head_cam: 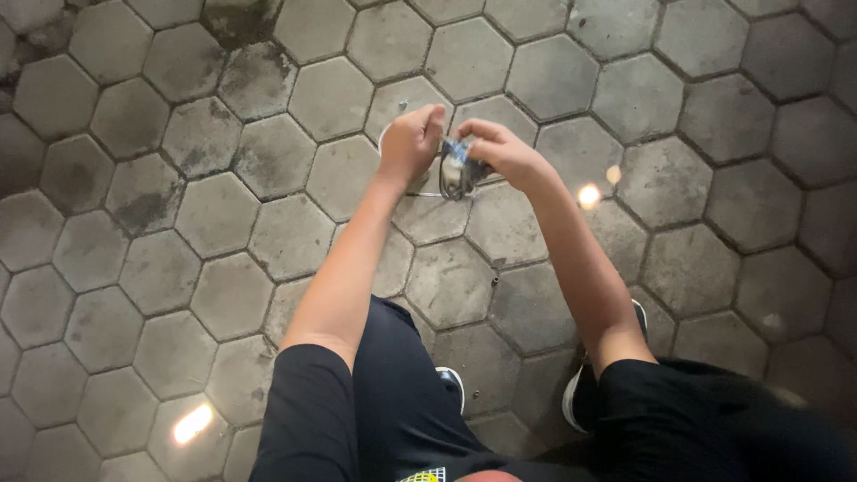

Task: Sorting small metal parts into a plastic cup and wrapping an item with paper and adhesive tape.

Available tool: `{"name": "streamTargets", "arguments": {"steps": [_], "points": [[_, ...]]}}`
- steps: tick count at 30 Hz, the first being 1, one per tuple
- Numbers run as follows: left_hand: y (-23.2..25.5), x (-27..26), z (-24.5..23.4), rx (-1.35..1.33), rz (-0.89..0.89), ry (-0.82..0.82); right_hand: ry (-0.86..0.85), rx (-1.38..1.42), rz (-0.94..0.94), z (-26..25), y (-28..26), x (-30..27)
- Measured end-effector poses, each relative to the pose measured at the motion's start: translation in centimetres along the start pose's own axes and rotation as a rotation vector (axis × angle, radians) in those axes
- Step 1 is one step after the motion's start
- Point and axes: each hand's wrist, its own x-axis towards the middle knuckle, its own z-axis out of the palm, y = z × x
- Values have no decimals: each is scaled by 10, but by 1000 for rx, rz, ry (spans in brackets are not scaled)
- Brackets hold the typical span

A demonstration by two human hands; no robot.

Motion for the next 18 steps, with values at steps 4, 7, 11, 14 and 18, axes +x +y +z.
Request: {"name": "streamTargets", "arguments": {"steps": [4, 7, 11, 14, 18], "points": [[-5, 2, -3, -104, -136, -87, 99, 447, -122, 21, -36, -10], [7, 0, -9, -83, -118, -222, 280, 693, -357, 20, -36, -6], [26, 7, -16, -2, 31, -321, 535, -9, -561, 19, -30, -5], [25, 9, -21, 114, 124, -213, 590, -618, -513, 25, -37, -10], [19, 10, -28, 273, 255, 26, 315, -680, -228, 12, -5, -7]]}}
